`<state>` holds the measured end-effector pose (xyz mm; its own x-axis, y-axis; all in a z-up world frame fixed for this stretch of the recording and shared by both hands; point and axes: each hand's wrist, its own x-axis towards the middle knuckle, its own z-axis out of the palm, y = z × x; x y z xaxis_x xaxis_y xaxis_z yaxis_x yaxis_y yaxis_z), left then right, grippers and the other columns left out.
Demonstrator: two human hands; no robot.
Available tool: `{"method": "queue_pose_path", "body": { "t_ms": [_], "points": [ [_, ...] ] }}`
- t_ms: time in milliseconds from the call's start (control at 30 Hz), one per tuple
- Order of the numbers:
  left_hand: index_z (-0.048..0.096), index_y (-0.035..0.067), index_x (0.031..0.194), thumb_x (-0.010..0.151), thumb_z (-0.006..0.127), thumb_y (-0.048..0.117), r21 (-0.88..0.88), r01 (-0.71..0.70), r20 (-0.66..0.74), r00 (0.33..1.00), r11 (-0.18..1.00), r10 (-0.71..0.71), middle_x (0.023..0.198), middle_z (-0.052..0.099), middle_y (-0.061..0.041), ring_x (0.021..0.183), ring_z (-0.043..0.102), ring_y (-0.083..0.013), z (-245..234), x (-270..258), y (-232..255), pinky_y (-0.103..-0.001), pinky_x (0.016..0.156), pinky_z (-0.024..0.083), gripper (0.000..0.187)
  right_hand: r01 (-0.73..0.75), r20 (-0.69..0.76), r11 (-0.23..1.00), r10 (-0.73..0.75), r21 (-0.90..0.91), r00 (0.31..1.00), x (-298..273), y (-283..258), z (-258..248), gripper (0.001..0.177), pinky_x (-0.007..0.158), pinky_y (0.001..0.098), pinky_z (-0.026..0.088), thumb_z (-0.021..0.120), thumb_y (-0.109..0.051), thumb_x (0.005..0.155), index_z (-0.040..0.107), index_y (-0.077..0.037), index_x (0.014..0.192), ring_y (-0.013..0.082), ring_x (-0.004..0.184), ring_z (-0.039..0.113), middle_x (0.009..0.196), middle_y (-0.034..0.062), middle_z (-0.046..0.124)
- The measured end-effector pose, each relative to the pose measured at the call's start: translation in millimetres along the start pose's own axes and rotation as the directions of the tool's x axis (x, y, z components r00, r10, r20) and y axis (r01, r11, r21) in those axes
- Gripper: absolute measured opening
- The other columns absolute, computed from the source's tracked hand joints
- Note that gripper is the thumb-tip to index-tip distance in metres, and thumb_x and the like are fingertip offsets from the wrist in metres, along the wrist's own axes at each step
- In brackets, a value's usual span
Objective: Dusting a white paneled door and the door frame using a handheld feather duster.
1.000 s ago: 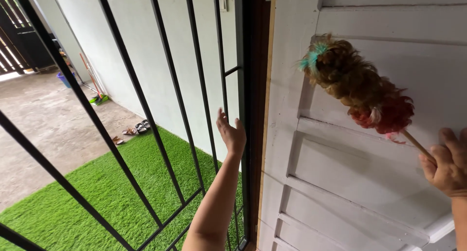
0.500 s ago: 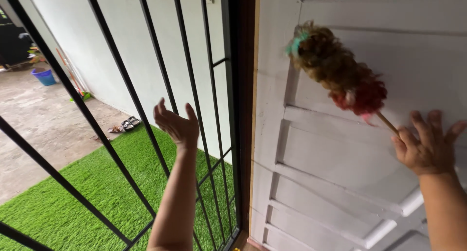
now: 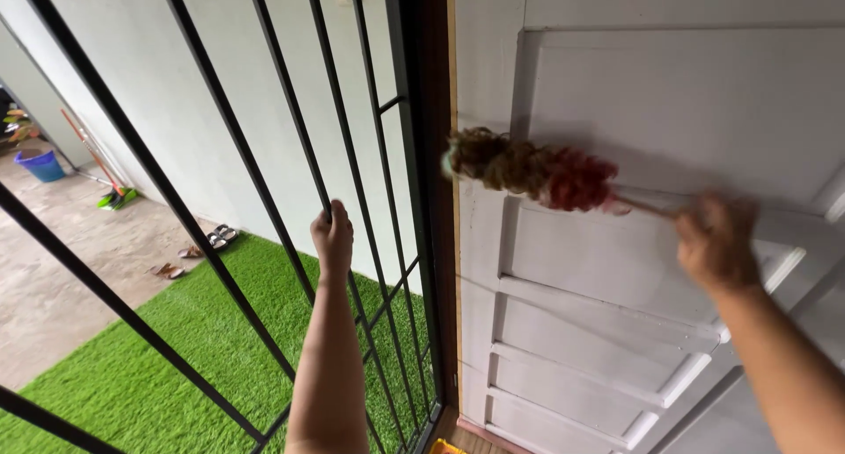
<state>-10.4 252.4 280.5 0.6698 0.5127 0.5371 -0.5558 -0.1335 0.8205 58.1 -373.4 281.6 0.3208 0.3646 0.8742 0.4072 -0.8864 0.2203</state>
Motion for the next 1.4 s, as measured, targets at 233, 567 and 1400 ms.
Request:
{"method": "queue_pose_path", "body": {
  "t_ms": [233, 567, 1400],
  "points": [
    [0.038, 0.018, 0.069, 0.109, 0.047, 0.044, -0.133, -0.119, -0.041, 0.993, 0.984, 0.114, 0.056, 0.032, 0.008, 0.047, 0.028, -0.0031, 2.2, -2.4, -9.0, -0.023, 0.042, 0.021, 0.049, -0.056, 0.215, 0.996, 0.04, 0.07, 0.976, -40.9, -88.0, 43.9, 0.014, 0.061, 0.0516, 0.056, 0.06, -0.023, 0.097, 0.067, -0.012, 0.096, 0.0385, 0.069, 0.069, 0.076, 0.0146, 0.071],
    [0.049, 0.01, 0.069, 0.11, 0.043, 0.044, 0.281, -0.23, -0.248, 0.921, 0.932, 0.302, 0.054, 0.043, 0.005, 0.049, 0.04, -0.0063, 9.6, 6.2, -18.3, -0.028, 0.047, 0.032, 0.053, -0.142, 0.627, 0.979, 0.02, 0.144, 0.779, -122.1, -116.7, 107.5, 0.021, 0.064, 0.0518, 0.059, 0.052, -0.033, 0.097, 0.062, -0.014, 0.094, 0.039, 0.072, 0.073, 0.074, 0.0169, 0.073],
    [0.047, 0.01, 0.068, 0.11, 0.041, 0.05, 0.283, -0.191, -0.315, 0.907, 0.94, 0.28, 0.056, 0.043, 0.003, 0.049, 0.041, -0.0075, 4.8, 10.3, -25.7, -0.028, 0.046, 0.031, 0.059, -0.48, 0.673, 0.856, 0.243, 0.19, 0.699, -114.7, -85.0, 74.7, 0.022, 0.072, 0.046, 0.059, 0.059, -0.038, 0.094, 0.071, -0.022, 0.104, 0.0346, 0.082, 0.074, 0.082, 0.0097, 0.077]
  ]
}}
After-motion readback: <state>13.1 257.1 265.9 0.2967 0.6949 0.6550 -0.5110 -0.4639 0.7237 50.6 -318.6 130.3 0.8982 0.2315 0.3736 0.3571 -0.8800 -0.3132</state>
